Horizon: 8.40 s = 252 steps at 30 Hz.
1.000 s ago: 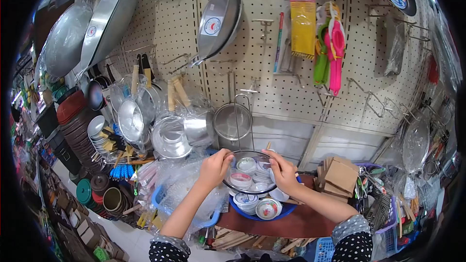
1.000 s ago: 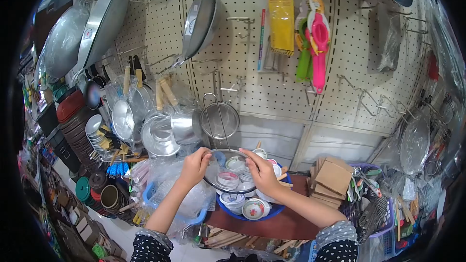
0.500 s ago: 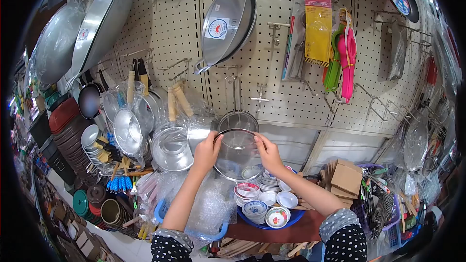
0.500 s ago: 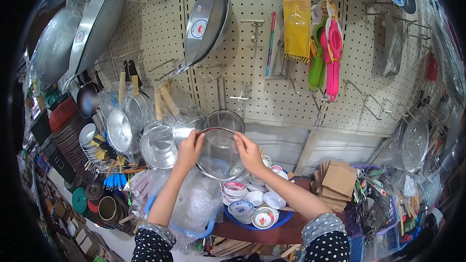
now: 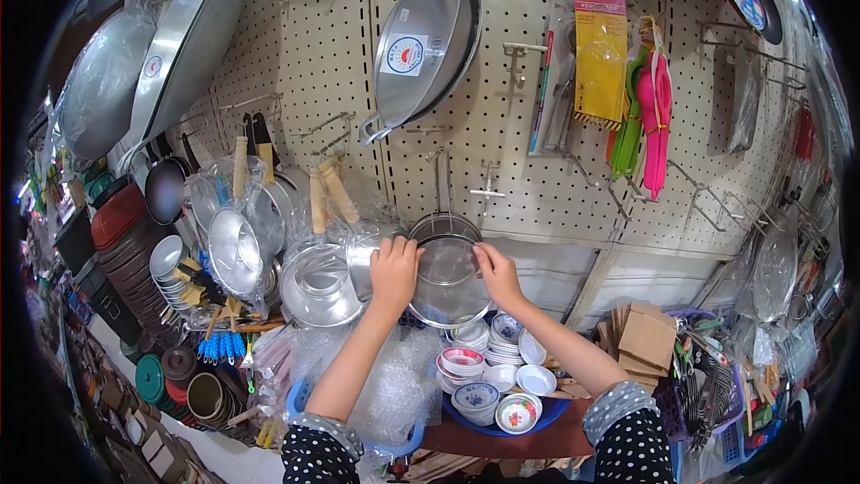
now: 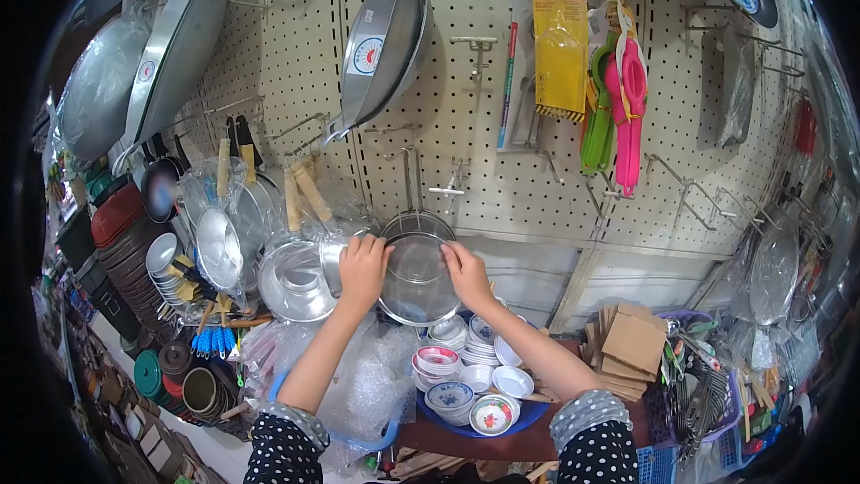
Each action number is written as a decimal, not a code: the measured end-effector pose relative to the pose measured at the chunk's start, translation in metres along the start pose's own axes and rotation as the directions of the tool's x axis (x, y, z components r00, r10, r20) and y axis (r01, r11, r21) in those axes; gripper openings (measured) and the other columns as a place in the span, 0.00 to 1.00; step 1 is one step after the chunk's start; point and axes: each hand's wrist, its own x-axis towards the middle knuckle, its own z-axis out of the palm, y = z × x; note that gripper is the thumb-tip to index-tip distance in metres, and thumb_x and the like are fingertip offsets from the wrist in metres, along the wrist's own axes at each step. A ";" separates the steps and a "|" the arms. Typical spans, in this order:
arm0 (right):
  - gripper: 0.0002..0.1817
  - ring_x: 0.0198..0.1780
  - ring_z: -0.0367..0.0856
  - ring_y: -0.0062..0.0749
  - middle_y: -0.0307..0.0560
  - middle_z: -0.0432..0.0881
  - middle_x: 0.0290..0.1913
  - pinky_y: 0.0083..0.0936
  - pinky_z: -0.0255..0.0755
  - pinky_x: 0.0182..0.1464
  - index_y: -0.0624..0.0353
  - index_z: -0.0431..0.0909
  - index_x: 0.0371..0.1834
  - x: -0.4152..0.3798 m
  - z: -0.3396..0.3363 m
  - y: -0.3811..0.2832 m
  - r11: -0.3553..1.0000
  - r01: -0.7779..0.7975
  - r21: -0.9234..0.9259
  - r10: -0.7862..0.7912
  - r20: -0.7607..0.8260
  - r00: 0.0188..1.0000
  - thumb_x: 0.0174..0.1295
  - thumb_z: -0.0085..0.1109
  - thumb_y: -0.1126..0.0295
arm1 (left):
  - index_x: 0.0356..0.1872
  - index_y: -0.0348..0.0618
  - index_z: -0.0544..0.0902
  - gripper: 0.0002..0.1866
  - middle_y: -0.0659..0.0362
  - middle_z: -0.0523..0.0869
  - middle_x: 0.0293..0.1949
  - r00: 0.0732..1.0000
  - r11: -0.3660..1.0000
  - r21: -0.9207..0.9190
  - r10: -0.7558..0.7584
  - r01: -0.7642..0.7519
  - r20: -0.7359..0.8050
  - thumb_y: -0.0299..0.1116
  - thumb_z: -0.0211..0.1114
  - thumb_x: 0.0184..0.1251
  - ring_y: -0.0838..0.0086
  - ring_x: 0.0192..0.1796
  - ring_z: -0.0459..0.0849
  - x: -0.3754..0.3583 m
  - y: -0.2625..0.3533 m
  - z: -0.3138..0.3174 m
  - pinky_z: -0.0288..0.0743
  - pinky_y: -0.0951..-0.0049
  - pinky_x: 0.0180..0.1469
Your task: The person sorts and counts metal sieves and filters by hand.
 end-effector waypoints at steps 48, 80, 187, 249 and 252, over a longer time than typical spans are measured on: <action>0.16 0.54 0.76 0.51 0.53 0.75 0.51 0.40 0.73 0.52 0.57 0.76 0.56 0.005 0.020 0.008 0.832 0.171 -0.527 -0.282 -0.137 0.950 0.68 0.57 0.65 | 0.54 0.43 0.77 0.20 0.58 0.80 0.51 0.992 0.974 0.200 -0.116 0.104 0.049 0.33 0.66 0.61 0.65 0.54 0.76 -0.007 0.011 0.021 0.63 0.57 0.59; 0.15 0.64 0.73 0.49 0.53 0.78 0.59 0.38 0.65 0.66 0.59 0.80 0.53 -0.349 -0.356 -0.155 0.765 -0.390 -0.513 0.184 -0.406 0.895 0.63 0.60 0.73 | 0.63 0.48 0.75 0.25 0.55 0.66 0.74 0.799 0.542 -0.827 0.426 0.150 0.424 0.39 0.66 0.65 0.56 0.75 0.60 -0.106 0.445 -0.121 0.45 0.51 0.70; 0.32 0.65 0.76 0.61 0.72 0.68 0.69 0.39 0.82 0.53 0.72 0.61 0.72 -0.374 -0.687 0.097 -0.037 0.160 -0.986 0.461 0.126 0.878 0.63 0.51 0.73 | 0.39 0.60 0.86 0.15 0.72 0.87 0.38 -0.017 0.179 -0.748 0.969 -0.640 0.246 0.38 0.75 0.47 0.70 0.53 0.78 -0.009 0.785 0.077 0.63 0.57 0.58; 0.10 0.29 0.84 0.59 0.61 0.82 0.26 0.48 0.76 0.30 0.59 0.71 0.52 -0.218 -0.305 -0.138 0.844 0.228 -0.486 -0.114 0.254 0.961 0.70 0.53 0.71 | 0.36 0.41 0.81 0.07 0.52 0.85 0.27 0.922 0.860 -0.498 0.094 0.116 0.377 0.34 0.66 0.65 0.55 0.28 0.85 -0.057 0.298 -0.162 0.76 0.58 0.34; 0.12 0.30 0.84 0.60 0.62 0.83 0.28 0.50 0.76 0.31 0.57 0.68 0.55 -0.182 -0.237 -0.132 0.850 0.204 -0.486 -0.045 0.317 0.947 0.72 0.51 0.70 | 0.38 0.41 0.80 0.08 0.52 0.86 0.26 0.944 0.888 -0.437 0.008 0.145 0.330 0.34 0.66 0.65 0.55 0.27 0.84 -0.061 0.227 -0.154 0.76 0.57 0.32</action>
